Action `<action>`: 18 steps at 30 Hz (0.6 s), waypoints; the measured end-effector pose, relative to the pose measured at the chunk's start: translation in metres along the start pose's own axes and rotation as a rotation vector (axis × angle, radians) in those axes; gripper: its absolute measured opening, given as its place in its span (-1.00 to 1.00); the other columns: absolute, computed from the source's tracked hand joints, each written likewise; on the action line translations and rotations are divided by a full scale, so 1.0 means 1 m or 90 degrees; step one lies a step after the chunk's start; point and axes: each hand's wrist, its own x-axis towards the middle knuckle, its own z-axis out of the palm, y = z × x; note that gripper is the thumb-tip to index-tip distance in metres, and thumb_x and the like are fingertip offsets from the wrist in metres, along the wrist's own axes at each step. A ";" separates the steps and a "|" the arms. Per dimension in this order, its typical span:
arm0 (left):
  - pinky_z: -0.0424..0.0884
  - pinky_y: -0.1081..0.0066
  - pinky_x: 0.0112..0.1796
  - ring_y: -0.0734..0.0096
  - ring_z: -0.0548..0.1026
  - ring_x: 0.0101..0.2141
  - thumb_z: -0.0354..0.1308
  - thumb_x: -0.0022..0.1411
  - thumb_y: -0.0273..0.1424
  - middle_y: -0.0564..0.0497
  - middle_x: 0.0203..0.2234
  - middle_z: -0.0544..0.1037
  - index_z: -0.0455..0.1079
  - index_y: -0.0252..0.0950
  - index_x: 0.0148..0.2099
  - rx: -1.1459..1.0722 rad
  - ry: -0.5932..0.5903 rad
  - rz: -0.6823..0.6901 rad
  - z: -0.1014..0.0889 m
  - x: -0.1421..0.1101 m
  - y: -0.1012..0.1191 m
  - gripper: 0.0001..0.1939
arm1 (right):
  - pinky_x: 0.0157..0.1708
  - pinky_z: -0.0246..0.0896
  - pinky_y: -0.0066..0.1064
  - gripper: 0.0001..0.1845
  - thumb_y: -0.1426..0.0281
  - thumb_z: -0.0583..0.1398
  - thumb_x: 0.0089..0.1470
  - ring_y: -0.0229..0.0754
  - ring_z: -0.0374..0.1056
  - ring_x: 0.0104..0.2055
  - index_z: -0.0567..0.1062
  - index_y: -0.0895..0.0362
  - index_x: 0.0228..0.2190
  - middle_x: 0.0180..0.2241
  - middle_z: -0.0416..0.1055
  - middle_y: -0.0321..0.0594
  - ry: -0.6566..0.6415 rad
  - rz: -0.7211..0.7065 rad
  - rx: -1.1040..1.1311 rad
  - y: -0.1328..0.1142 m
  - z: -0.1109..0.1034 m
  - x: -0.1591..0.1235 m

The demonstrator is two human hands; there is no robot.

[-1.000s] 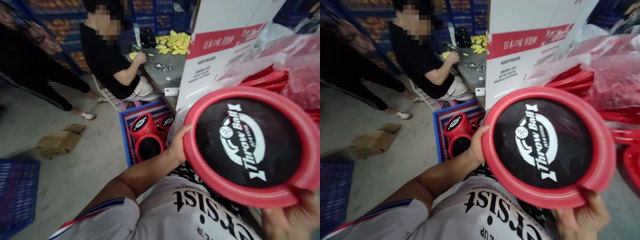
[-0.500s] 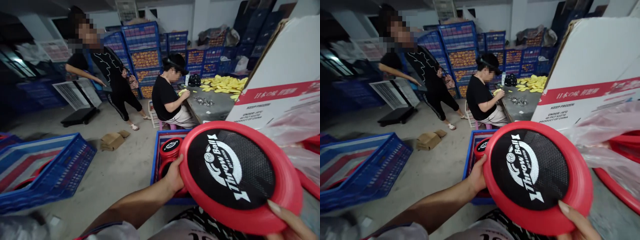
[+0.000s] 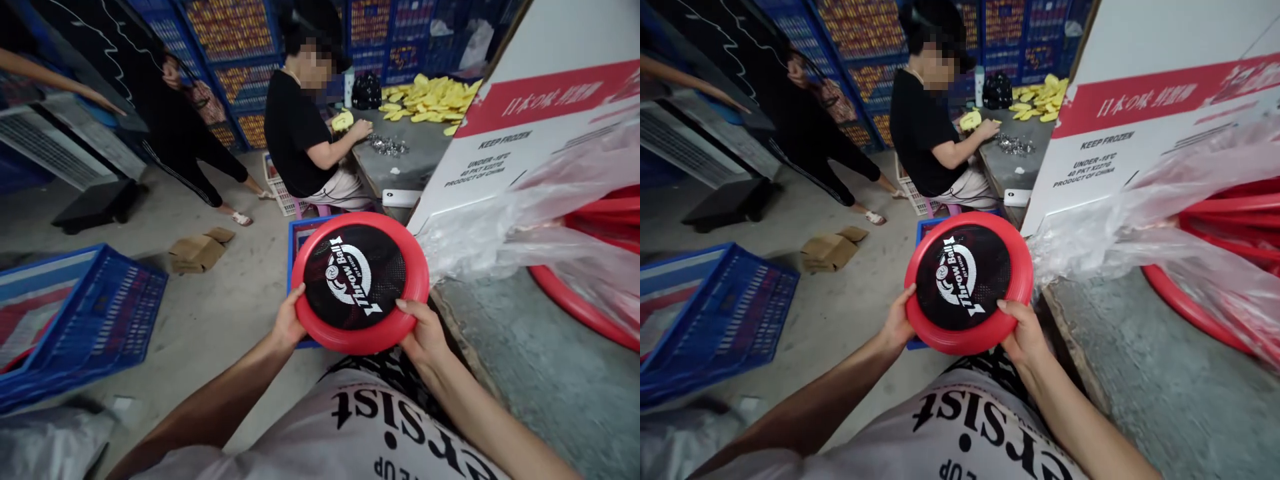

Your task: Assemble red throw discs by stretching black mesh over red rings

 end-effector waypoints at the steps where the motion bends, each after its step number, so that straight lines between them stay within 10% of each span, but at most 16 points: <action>1: 0.50 0.06 0.10 0.18 0.68 -0.32 0.09 0.33 -0.45 -0.13 -0.36 0.70 0.54 -0.40 -0.07 0.006 0.013 0.010 -0.004 0.000 0.002 -0.77 | -0.14 0.55 -0.12 -0.62 0.45 0.45 -0.32 0.05 0.56 -0.29 0.60 0.16 -0.32 -0.38 0.62 -0.20 -0.003 0.011 -0.006 0.004 0.000 0.003; 10: 0.60 0.26 -0.03 0.30 0.67 -0.38 0.19 0.26 -0.55 -0.09 -0.35 0.70 0.47 -0.39 0.13 0.013 0.168 0.170 -0.057 0.041 0.043 -0.62 | -0.22 0.43 -0.34 -0.34 0.32 0.54 -0.35 -0.11 0.53 -0.24 0.53 0.12 -0.13 -0.29 0.61 -0.21 -0.019 0.214 -0.287 0.040 -0.027 0.016; 18: 0.62 0.35 -0.13 0.39 0.63 -0.46 0.09 0.29 -0.64 -0.06 -0.42 0.68 0.50 -0.43 0.07 0.042 0.218 0.136 -0.060 0.062 0.032 -0.66 | 0.02 0.41 -0.12 -0.58 0.18 0.31 0.09 -0.01 0.53 -0.07 0.56 0.10 -0.05 -0.13 0.61 -0.11 -0.265 0.096 -0.590 0.025 -0.069 0.020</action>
